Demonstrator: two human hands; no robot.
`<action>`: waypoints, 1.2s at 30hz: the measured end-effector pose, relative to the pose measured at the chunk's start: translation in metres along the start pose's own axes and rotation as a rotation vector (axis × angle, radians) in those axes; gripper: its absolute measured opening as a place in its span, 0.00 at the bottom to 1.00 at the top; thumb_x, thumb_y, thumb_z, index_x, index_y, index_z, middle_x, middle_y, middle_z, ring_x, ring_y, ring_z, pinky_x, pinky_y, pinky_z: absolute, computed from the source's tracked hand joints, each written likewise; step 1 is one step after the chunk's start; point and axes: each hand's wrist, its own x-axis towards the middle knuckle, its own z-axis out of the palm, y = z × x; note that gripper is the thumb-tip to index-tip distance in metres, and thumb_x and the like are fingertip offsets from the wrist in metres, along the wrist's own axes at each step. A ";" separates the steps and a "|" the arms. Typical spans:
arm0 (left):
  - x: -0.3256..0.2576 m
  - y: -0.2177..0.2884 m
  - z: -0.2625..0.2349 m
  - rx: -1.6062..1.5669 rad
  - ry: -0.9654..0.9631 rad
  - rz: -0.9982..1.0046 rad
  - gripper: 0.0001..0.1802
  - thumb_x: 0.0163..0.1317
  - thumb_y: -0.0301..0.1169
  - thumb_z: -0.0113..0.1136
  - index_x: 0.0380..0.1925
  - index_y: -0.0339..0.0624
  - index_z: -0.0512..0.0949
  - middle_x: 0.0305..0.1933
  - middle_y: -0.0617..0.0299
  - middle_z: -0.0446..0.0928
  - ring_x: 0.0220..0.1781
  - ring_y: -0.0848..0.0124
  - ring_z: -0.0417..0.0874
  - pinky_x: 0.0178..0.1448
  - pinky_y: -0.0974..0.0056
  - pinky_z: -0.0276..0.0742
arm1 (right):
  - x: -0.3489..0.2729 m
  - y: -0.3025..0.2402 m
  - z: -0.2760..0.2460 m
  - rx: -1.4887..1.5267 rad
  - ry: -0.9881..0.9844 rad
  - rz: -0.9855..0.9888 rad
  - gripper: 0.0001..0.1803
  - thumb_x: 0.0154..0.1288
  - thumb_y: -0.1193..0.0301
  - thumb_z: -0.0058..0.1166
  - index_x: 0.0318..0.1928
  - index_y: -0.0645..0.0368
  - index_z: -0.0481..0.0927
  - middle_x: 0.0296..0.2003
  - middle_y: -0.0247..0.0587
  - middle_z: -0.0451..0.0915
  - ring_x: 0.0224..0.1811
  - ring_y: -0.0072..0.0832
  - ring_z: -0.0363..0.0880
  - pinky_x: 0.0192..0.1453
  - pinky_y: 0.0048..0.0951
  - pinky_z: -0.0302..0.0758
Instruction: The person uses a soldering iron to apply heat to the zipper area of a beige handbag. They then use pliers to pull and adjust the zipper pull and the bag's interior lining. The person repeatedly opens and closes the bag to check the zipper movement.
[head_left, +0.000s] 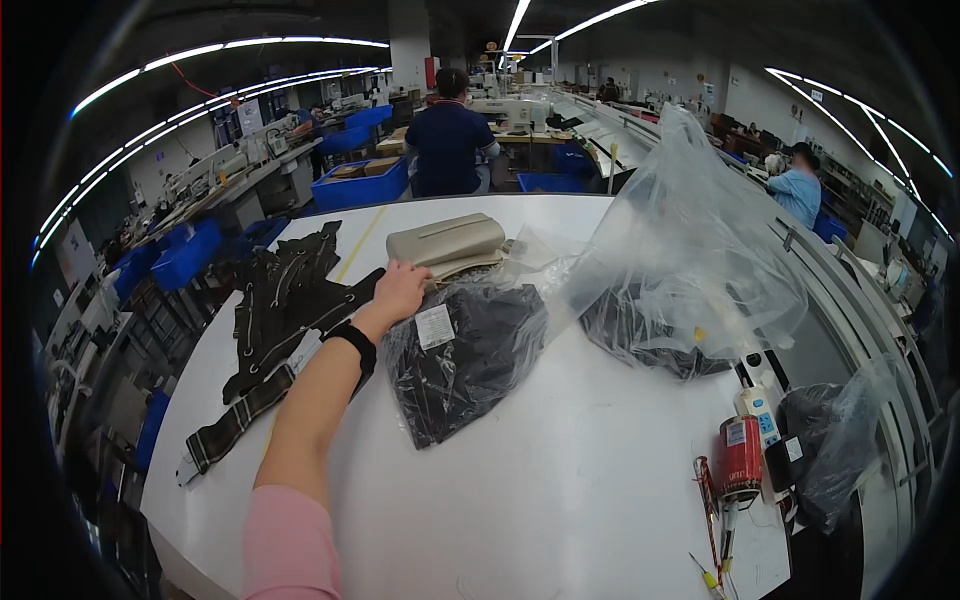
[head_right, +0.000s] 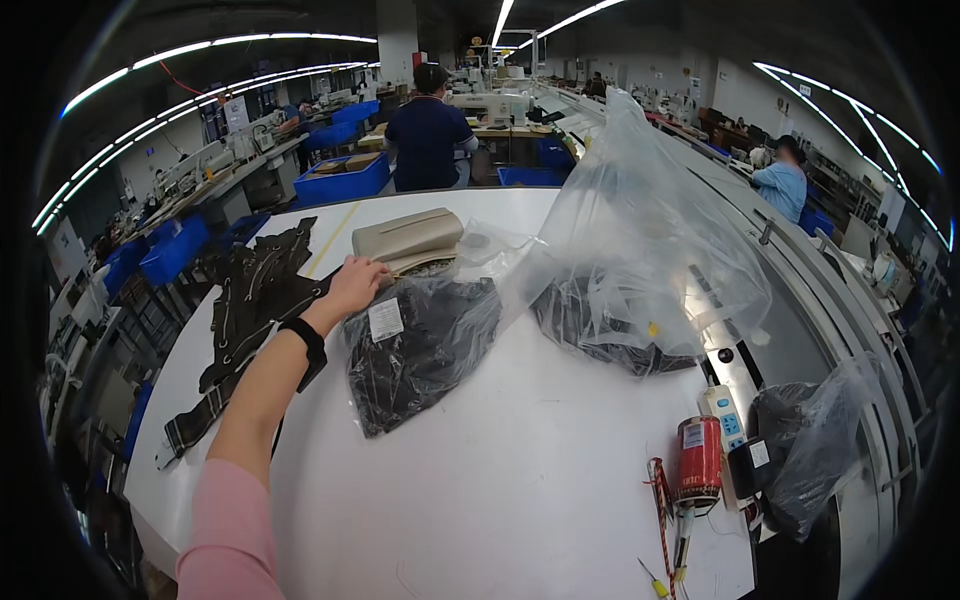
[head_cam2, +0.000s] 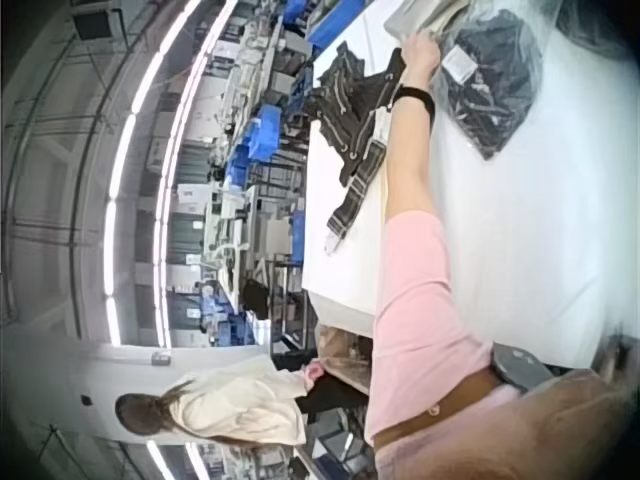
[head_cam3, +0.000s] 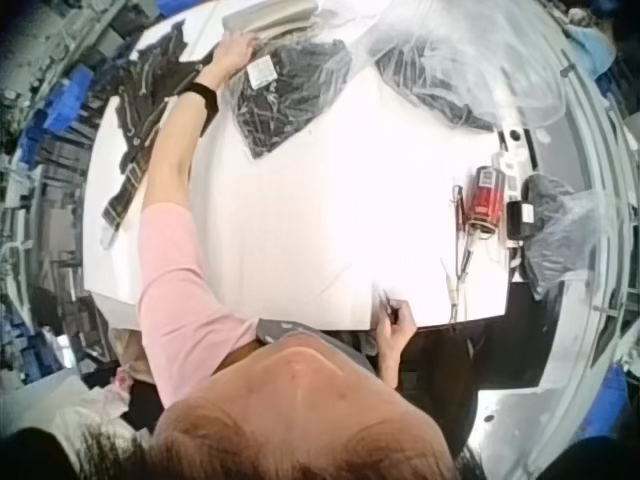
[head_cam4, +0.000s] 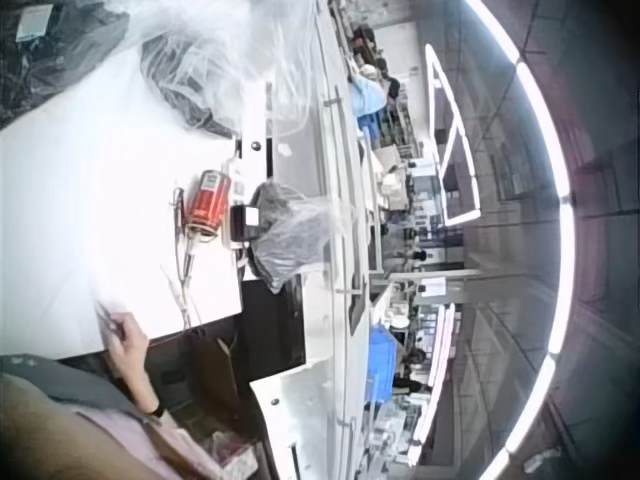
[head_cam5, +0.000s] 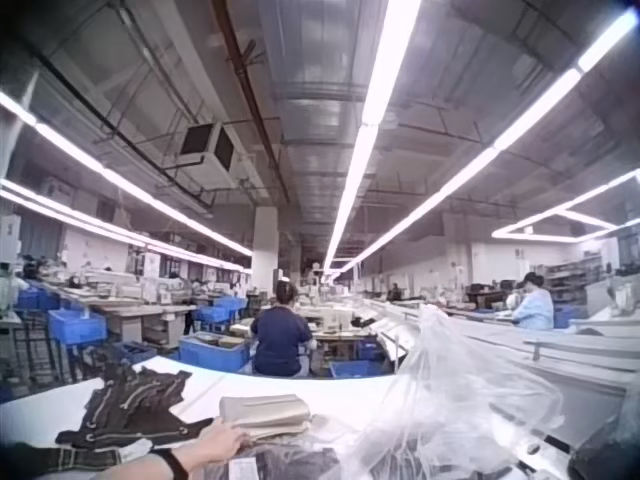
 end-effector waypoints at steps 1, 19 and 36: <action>0.003 0.005 0.001 0.016 0.040 0.058 0.14 0.57 0.33 0.55 0.44 0.55 0.79 0.42 0.57 0.74 0.53 0.57 0.71 0.53 0.56 0.72 | -0.007 -0.005 -0.002 -0.011 -0.004 0.037 0.03 0.52 0.78 0.53 0.30 0.61 0.75 0.18 0.33 0.70 0.20 0.18 0.63 0.24 0.22 0.64; 0.058 0.015 0.036 0.677 0.073 0.373 0.17 0.55 0.29 0.53 0.46 0.40 0.70 0.38 0.58 0.73 0.41 0.62 0.79 0.41 0.61 0.77 | 0.017 0.001 -0.004 -0.076 -0.057 -0.028 0.04 0.50 0.80 0.52 0.28 0.60 0.72 0.17 0.38 0.65 0.17 0.23 0.59 0.21 0.23 0.61; 0.072 0.003 0.057 0.627 0.248 0.331 0.08 0.54 0.29 0.52 0.34 0.40 0.75 0.36 0.57 0.75 0.42 0.63 0.78 0.39 0.62 0.80 | 0.015 0.001 -0.002 -0.109 -0.022 -0.003 0.04 0.51 0.81 0.54 0.27 0.62 0.72 0.17 0.37 0.66 0.18 0.21 0.59 0.23 0.22 0.62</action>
